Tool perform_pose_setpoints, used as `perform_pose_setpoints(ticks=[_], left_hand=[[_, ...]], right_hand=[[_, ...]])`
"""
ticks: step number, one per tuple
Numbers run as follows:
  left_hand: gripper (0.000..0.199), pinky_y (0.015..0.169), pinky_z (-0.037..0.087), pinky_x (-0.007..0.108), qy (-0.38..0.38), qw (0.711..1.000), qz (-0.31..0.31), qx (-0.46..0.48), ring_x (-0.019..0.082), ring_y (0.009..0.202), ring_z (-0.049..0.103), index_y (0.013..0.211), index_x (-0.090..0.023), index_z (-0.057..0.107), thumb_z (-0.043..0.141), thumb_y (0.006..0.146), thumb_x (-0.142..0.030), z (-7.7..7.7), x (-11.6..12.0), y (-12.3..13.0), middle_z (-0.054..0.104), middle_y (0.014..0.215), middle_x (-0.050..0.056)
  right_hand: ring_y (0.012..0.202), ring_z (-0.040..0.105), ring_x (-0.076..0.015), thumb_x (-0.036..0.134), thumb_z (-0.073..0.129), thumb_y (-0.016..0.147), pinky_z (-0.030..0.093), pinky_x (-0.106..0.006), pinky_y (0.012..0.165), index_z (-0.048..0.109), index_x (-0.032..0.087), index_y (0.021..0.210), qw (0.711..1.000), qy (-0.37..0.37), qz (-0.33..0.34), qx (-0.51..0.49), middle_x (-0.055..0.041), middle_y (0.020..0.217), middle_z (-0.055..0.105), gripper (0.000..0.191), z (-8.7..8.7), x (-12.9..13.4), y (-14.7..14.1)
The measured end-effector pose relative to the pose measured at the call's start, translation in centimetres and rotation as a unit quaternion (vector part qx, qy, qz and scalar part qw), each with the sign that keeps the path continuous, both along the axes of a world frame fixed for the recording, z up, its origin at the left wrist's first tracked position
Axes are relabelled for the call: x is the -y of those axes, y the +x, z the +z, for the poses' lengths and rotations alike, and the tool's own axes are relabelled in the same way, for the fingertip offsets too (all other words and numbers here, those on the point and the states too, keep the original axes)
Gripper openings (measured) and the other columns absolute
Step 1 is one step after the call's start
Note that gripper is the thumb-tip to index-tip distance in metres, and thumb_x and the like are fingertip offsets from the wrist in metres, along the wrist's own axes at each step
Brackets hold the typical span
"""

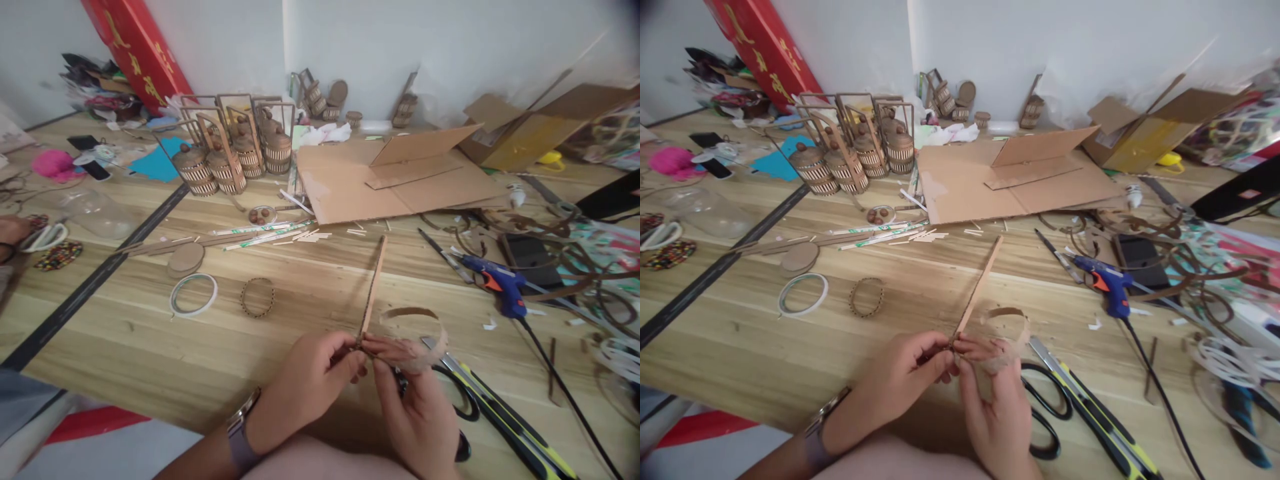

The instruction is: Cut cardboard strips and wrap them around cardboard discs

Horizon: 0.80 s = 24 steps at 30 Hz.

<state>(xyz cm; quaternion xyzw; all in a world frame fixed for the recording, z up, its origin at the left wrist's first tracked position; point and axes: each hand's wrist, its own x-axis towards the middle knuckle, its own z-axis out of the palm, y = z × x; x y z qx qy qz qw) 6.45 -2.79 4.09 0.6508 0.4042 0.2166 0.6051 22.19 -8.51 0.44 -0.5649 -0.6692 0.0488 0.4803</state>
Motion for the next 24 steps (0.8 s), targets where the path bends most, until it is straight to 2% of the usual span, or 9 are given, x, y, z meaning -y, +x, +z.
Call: perform_pose_setpoints(ticks=[4, 7, 10, 13, 18, 21, 24], left_hand=[[0.023, 0.061, 0.043, 0.019, 0.008, 0.999, 0.029, -0.026, 0.013, 0.068, 0.066, 0.079, -0.017, 0.068, 0.052, 0.091, -0.026, -0.13, -0.01, 0.29, 0.073, 0.074, 0.001], [0.022, 0.058, 0.041, 0.019, 0.002, 0.999, 0.042, -0.025, 0.012, 0.065, 0.064, 0.073, -0.017, 0.066, 0.052, 0.089, -0.023, -0.2, 0.07, 0.37, 0.071, 0.07, 0.001], [0.022, 0.057, 0.041, 0.018, -0.011, 0.999, 0.047, -0.015, 0.012, 0.063, 0.064, 0.072, -0.017, 0.067, 0.052, 0.087, -0.021, -0.16, 0.12, 0.35, 0.072, 0.069, 0.001], [0.022, 0.057, 0.041, 0.018, -0.018, 0.999, 0.048, -0.011, 0.012, 0.063, 0.064, 0.074, -0.016, 0.068, 0.052, 0.087, -0.022, -0.19, 0.09, 0.3, 0.072, 0.07, 0.001], [0.023, 0.06, 0.043, 0.02, -0.013, 0.999, 0.033, -0.012, 0.014, 0.067, 0.066, 0.077, -0.016, 0.07, 0.051, 0.088, -0.024, -0.53, -0.04, 0.14, 0.073, 0.072, 0.002], [0.022, 0.06, 0.043, 0.021, -0.016, 0.999, 0.029, -0.014, 0.014, 0.068, 0.066, 0.078, -0.016, 0.07, 0.051, 0.087, -0.024, -0.59, -0.07, 0.02, 0.073, 0.073, 0.003], [0.022, 0.061, 0.044, 0.021, -0.029, 0.999, 0.035, -0.008, 0.015, 0.069, 0.066, 0.079, -0.016, 0.069, 0.051, 0.087, -0.025, -0.43, -0.05, 0.02, 0.073, 0.074, 0.003]], right_hand=[[0.09, 0.071, -0.0194, 0.017, 0.056, 0.091, 0.044, -0.038, 0.09, 0.06, 0.025, 0.096, 0.996, 0.04, 0.007, 0.083, -0.0021, 0.092, 0.076, 0.01, 0.63, -0.19, 0.01], [0.089, 0.072, -0.0181, 0.016, 0.056, 0.091, 0.045, -0.036, 0.091, 0.06, 0.024, 0.096, 0.995, 0.047, 0.014, 0.088, -0.0019, 0.091, 0.076, 0.011, 0.74, -0.2, -0.02], [0.09, 0.072, -0.0167, 0.015, 0.056, 0.091, 0.047, -0.033, 0.092, 0.06, 0.025, 0.094, 0.999, 0.023, 0.019, 0.035, -0.0005, 0.09, 0.076, 0.011, 0.52, -0.1, -0.06], [0.09, 0.072, -0.0155, 0.017, 0.056, 0.091, 0.053, -0.029, 0.086, 0.063, 0.026, 0.093, 0.997, -0.025, 0.02, -0.066, -0.0009, 0.092, 0.076, 0.012, 0.36, -0.02, -0.1], [0.078, 0.073, -0.0145, 0.025, 0.058, 0.092, 0.058, -0.023, 0.073, 0.069, 0.026, 0.096, 0.972, -0.082, 0.021, -0.22, -0.0026, 0.091, 0.078, 0.012, 0.86, -0.27, -0.22], [0.071, 0.073, -0.0156, 0.029, 0.061, 0.091, 0.059, -0.022, 0.066, 0.071, 0.026, 0.094, 0.96, -0.095, 0.008, -0.264, -0.0033, 0.086, 0.079, 0.011, 1.02, -0.4, -0.25], [0.074, 0.074, -0.0169, 0.027, 0.06, 0.091, 0.06, -0.023, 0.067, 0.071, 0.025, 0.098, 0.961, -0.093, 0.004, -0.259, -0.0043, 0.088, 0.079, 0.013, 0.71, -0.32, -0.23]])
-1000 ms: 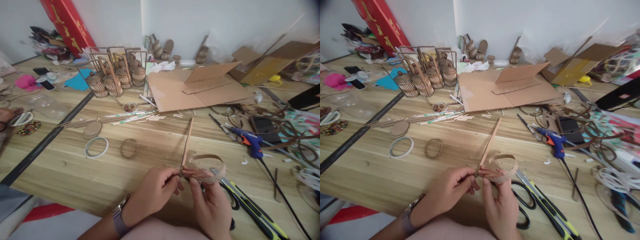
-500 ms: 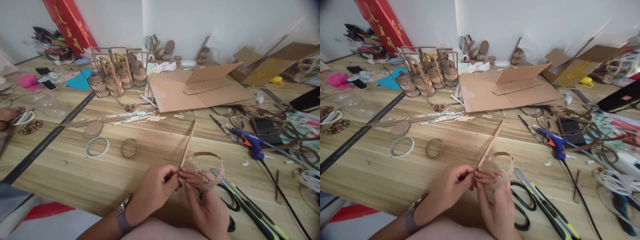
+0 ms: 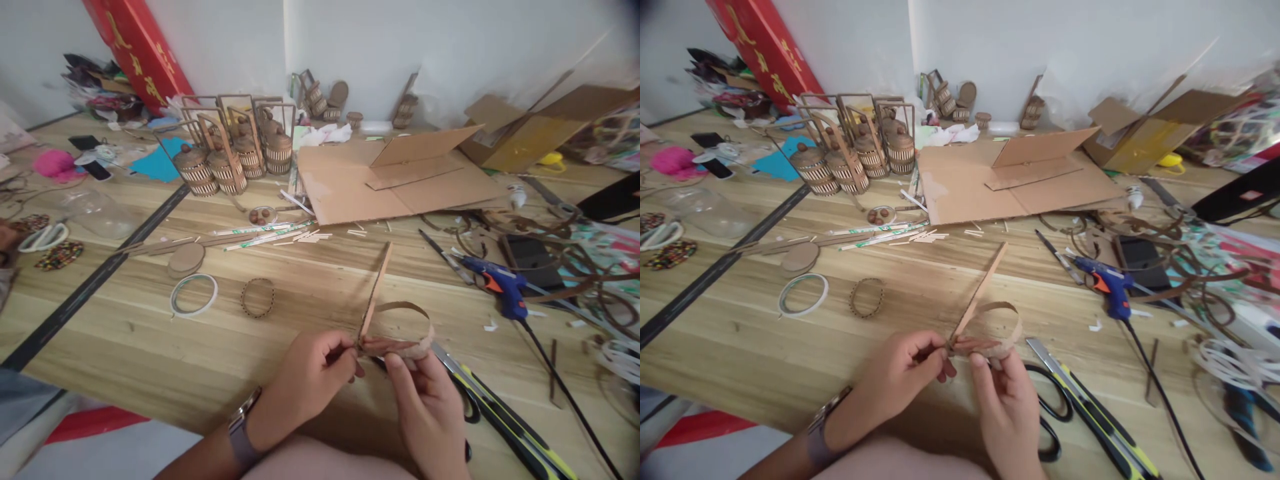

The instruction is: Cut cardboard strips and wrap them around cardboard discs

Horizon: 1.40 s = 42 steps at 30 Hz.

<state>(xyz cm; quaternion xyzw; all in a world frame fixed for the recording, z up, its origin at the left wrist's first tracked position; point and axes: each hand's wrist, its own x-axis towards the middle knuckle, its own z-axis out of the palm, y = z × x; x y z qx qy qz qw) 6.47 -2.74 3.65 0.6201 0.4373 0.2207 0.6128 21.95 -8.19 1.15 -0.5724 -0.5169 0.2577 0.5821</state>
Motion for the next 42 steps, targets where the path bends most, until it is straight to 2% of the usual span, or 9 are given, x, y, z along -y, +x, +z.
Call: perform_pose_setpoints(ticks=[6, 12, 17, 23, 25, 29, 32, 35, 42], left_hand=[[0.011, 0.06, 0.045, 0.02, -0.102, 0.993, 0.024, 0.05, 0.012, 0.064, 0.063, 0.074, -0.016, 0.063, 0.054, 0.081, -0.018, 0.2, -0.3, 0.4, 0.068, 0.068, 0.0], [0.015, 0.054, 0.041, 0.019, -0.147, 0.988, 0.038, 0.011, 0.01, 0.055, 0.059, 0.07, -0.016, 0.059, 0.049, 0.078, -0.01, 0.6, -0.6, 0.8, 0.06, 0.057, -0.004], [0.014, 0.055, 0.04, 0.02, -0.112, 0.994, 0.019, -0.005, 0.011, 0.057, 0.058, 0.069, -0.017, 0.058, 0.049, 0.077, -0.01, 0.9, -0.5, 0.7, 0.062, 0.058, -0.003], [0.012, 0.055, 0.038, 0.021, -0.075, 0.997, 0.001, -0.037, 0.012, 0.059, 0.058, 0.07, -0.017, 0.06, 0.051, 0.077, -0.013, 1.0, -0.4, 0.4, 0.067, 0.063, -0.001], [0.011, 0.055, 0.038, 0.021, -0.068, 0.997, -0.004, -0.047, 0.012, 0.059, 0.058, 0.071, -0.017, 0.061, 0.052, 0.078, -0.015, 1.0, -0.3, 0.4, 0.067, 0.064, -0.001], [0.012, 0.056, 0.038, 0.021, -0.029, 0.998, -0.012, -0.057, 0.013, 0.063, 0.06, 0.074, -0.017, 0.062, 0.053, 0.083, -0.019, 0.9, -0.3, 0.2, 0.068, 0.068, 0.0], [0.017, 0.059, 0.038, 0.022, 0.034, 0.997, -0.021, -0.071, 0.013, 0.067, 0.06, 0.082, -0.017, 0.065, 0.053, 0.089, -0.026, 0.8, -0.4, -0.1, 0.07, 0.074, 0.001], [0.021, 0.063, 0.039, 0.021, 0.055, 0.996, -0.039, -0.051, 0.014, 0.072, 0.062, 0.088, -0.018, 0.067, 0.05, 0.094, -0.029, 0.6, -0.4, -0.2, 0.071, 0.08, 0.001], [0.026, 0.059, 0.035, 0.023, 0.08, 0.993, -0.032, -0.075, 0.014, 0.068, 0.059, 0.075, -0.018, 0.061, 0.047, 0.095, -0.027, 0.3, 0.0, 0.1, 0.068, 0.074, 0.001]], right_hand=[[0.087, 0.074, -0.0156, 0.016, 0.059, 0.089, 0.059, -0.024, 0.079, 0.067, 0.025, 0.097, 0.989, 0.052, 0.012, 0.136, -0.0032, 0.092, 0.077, 0.015, -0.7, 0.3, 0.0], [0.092, 0.073, -0.016, 0.013, 0.059, 0.088, 0.059, -0.026, 0.083, 0.062, 0.024, 0.091, 0.976, 0.097, 0.042, 0.192, -0.0041, 0.094, 0.076, 0.012, -0.4, 0.2, -0.1], [0.088, 0.074, -0.0183, 0.017, 0.059, 0.089, 0.061, -0.028, 0.078, 0.067, 0.024, 0.094, 0.983, 0.063, 0.035, 0.169, -0.0051, 0.093, 0.077, 0.011, -0.1, 0.3, -0.1], [0.074, 0.075, -0.0181, 0.023, 0.058, 0.091, 0.061, -0.025, 0.067, 0.069, 0.023, 0.095, 0.999, 0.012, 0.033, 0.024, -0.0053, 0.087, 0.079, 0.011, 0.4, 0.0, -0.3], [0.074, 0.075, -0.0176, 0.024, 0.059, 0.091, 0.06, -0.024, 0.067, 0.069, 0.023, 0.097, 0.999, 0.011, 0.032, 0.009, -0.005, 0.088, 0.079, 0.012, 0.3, -0.1, -0.3], [0.082, 0.075, -0.0177, 0.022, 0.057, 0.092, 0.06, -0.026, 0.072, 0.068, 0.024, 0.099, 0.994, 0.033, 0.019, 0.1, -0.0051, 0.093, 0.078, 0.012, 0.1, 0.1, 0.0], [0.092, 0.073, -0.0186, 0.019, 0.055, 0.091, 0.06, -0.03, 0.078, 0.064, 0.024, 0.097, 0.978, 0.068, 0.027, 0.196, -0.0057, 0.097, 0.077, 0.012, 0.0, 0.3, 0.2], [0.094, 0.073, -0.0197, 0.018, 0.052, 0.091, 0.059, -0.033, 0.078, 0.061, 0.024, 0.097, 0.962, 0.093, 0.038, 0.254, -0.006, 0.098, 0.077, 0.012, 0.0, 0.3, 0.2], [0.094, 0.073, -0.0225, 0.023, 0.063, 0.088, 0.051, -0.039, 0.086, 0.062, 0.026, 0.101, 0.913, 0.155, 0.012, 0.377, -0.0046, 0.1, 0.078, 0.014, -0.2, -0.1, 0.5]])
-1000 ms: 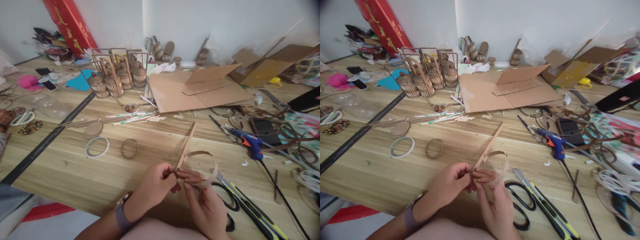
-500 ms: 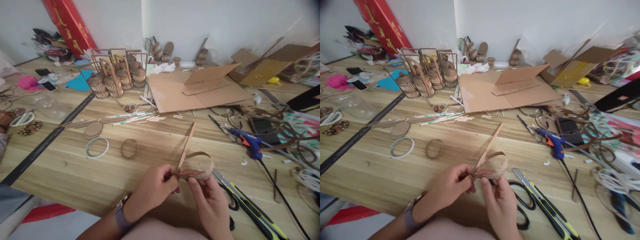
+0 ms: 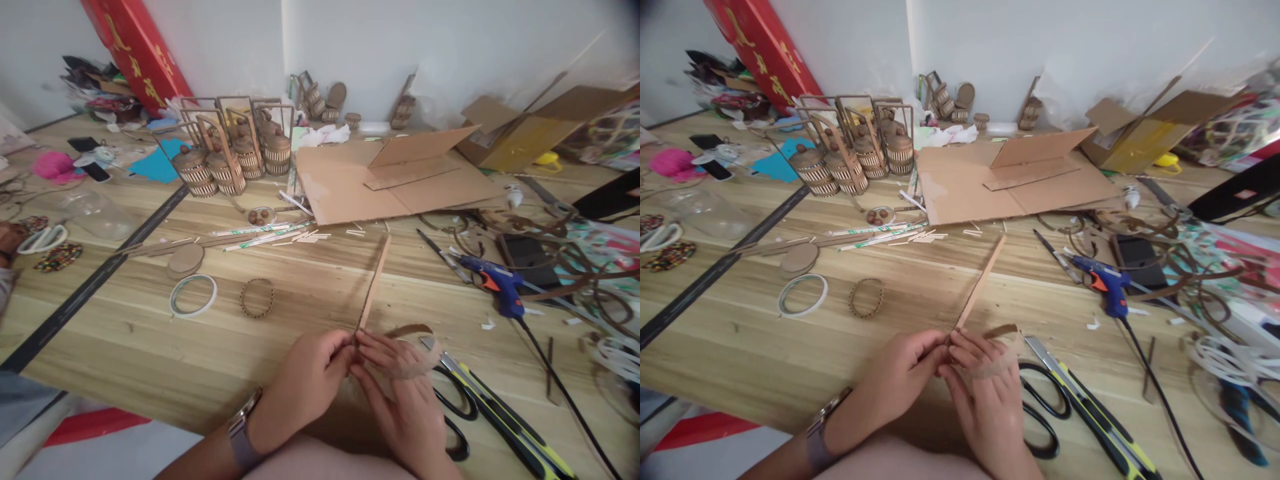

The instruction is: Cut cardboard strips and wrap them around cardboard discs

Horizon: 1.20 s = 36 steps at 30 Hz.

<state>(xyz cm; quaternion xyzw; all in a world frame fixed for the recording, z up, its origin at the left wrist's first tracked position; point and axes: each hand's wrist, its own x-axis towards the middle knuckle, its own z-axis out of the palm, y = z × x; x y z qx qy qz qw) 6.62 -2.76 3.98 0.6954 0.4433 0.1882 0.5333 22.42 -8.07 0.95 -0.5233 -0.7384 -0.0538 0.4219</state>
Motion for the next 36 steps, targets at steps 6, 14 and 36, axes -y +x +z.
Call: perform_pose_setpoints(ticks=[6, 14, 36], left_hand=[[0.027, 0.061, 0.039, 0.021, -0.013, 0.999, -0.006, 0.041, 0.013, 0.069, 0.063, 0.076, -0.018, 0.063, 0.046, 0.096, -0.026, -0.15, 0.25, 0.09, 0.071, 0.076, 0.002], [0.027, 0.065, 0.044, 0.021, -0.02, 0.998, -0.007, 0.059, 0.014, 0.073, 0.067, 0.081, -0.017, 0.069, 0.047, 0.095, -0.024, -0.19, 0.4, -0.04, 0.074, 0.078, 0.003], [0.027, 0.065, 0.042, 0.02, -0.021, 0.998, -0.022, 0.053, 0.013, 0.073, 0.065, 0.081, -0.017, 0.067, 0.047, 0.096, -0.027, -0.54, 0.08, -0.12, 0.072, 0.078, 0.002]], right_hand=[[0.091, 0.074, -0.0192, 0.014, 0.058, 0.09, 0.043, -0.038, 0.091, 0.06, 0.027, 0.1, 1.0, 0.002, -0.019, -0.003, -0.0009, 0.097, 0.079, 0.017, -0.11, 0.33, 0.08], [0.092, 0.072, -0.0187, 0.024, 0.056, 0.093, 0.048, -0.036, 0.093, 0.066, 0.026, 0.098, 0.99, -0.062, -0.062, -0.114, -0.0008, 0.095, 0.078, 0.012, -0.47, 0.65, -0.09], [0.089, 0.073, -0.0205, 0.024, 0.057, 0.093, 0.047, -0.04, 0.089, 0.062, 0.027, 0.097, 0.997, -0.02, -0.047, -0.051, -0.0012, 0.092, 0.078, 0.007, 0.1, 0.33, -0.03]])
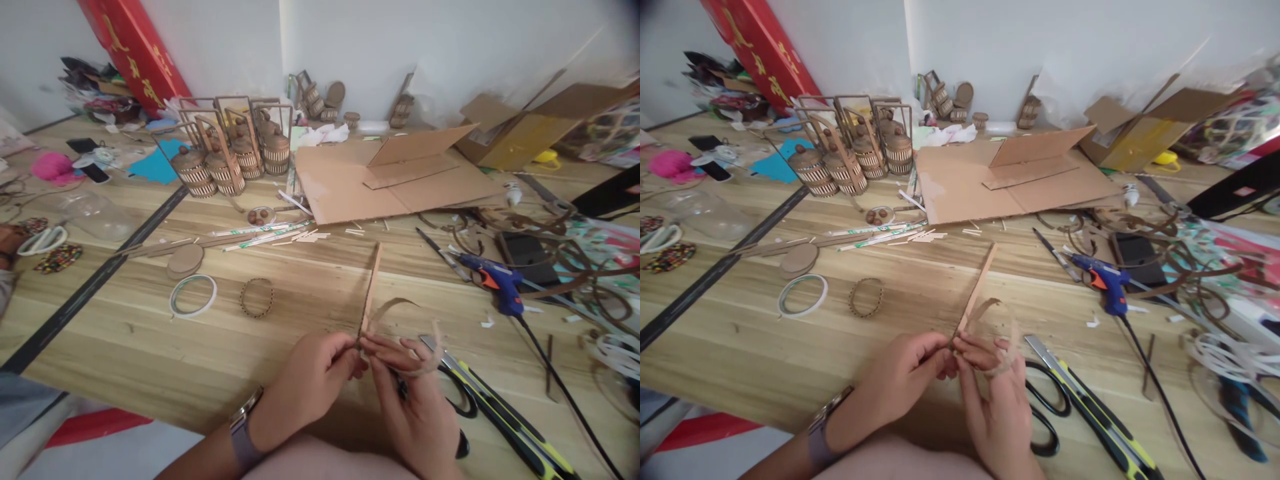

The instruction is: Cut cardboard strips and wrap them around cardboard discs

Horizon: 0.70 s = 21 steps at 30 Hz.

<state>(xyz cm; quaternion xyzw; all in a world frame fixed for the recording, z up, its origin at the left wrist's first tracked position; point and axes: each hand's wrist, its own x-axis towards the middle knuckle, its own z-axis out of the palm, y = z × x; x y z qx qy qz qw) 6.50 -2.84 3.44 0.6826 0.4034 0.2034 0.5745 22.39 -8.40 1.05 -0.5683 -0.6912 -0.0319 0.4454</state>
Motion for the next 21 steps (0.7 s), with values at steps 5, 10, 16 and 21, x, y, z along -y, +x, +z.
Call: perform_pose_setpoints(ticks=[5, 10, 16, 21], left_hand=[[0.025, 0.068, 0.045, 0.02, 0.0, 1.0, -0.011, 0.009, 0.014, 0.076, 0.067, 0.088, -0.017, 0.071, 0.047, 0.095, -0.023, 0.31, 0.05, -0.14, 0.074, 0.083, 0.002], [0.027, 0.073, 0.048, 0.022, -0.039, 0.998, -0.024, 0.032, 0.016, 0.08, 0.07, 0.099, -0.017, 0.073, 0.047, 0.094, -0.022, 0.77, -0.06, -0.24, 0.076, 0.087, 0.004], [0.021, 0.064, 0.043, 0.02, -0.037, 0.999, -0.017, 0.019, 0.015, 0.076, 0.065, 0.09, -0.016, 0.069, 0.055, 0.092, -0.031, 0.5, -0.29, -0.08, 0.073, 0.083, 0.003], [0.02, 0.063, 0.041, 0.02, -0.015, 1.0, -0.001, 0.0, 0.014, 0.072, 0.064, 0.086, -0.016, 0.067, 0.051, 0.093, -0.025, 0.3, -0.25, 0.07, 0.071, 0.078, 0.001]], right_hand=[[0.091, 0.073, -0.0199, 0.025, 0.056, 0.093, 0.051, -0.036, 0.088, 0.065, 0.027, 0.094, 0.995, -0.048, -0.014, -0.08, -0.0016, 0.092, 0.078, 0.009, -0.2, 0.34, 0.12], [0.086, 0.074, -0.0172, 0.026, 0.055, 0.095, 0.058, -0.027, 0.075, 0.067, 0.025, 0.097, 0.975, -0.1, -0.029, -0.195, -0.0029, 0.092, 0.078, 0.012, -0.28, 0.36, 0.15], [0.09, 0.073, -0.0181, 0.022, 0.058, 0.092, 0.059, -0.03, 0.076, 0.065, 0.025, 0.094, 0.986, -0.076, 0.034, -0.143, -0.0043, 0.094, 0.076, 0.008, -0.19, 0.39, -0.03], [0.089, 0.073, -0.0204, 0.027, 0.061, 0.091, 0.054, -0.035, 0.076, 0.062, 0.025, 0.095, 0.999, 0.001, 0.033, -0.019, -0.0039, 0.094, 0.076, 0.004, 0.16, 0.0, -0.01]])
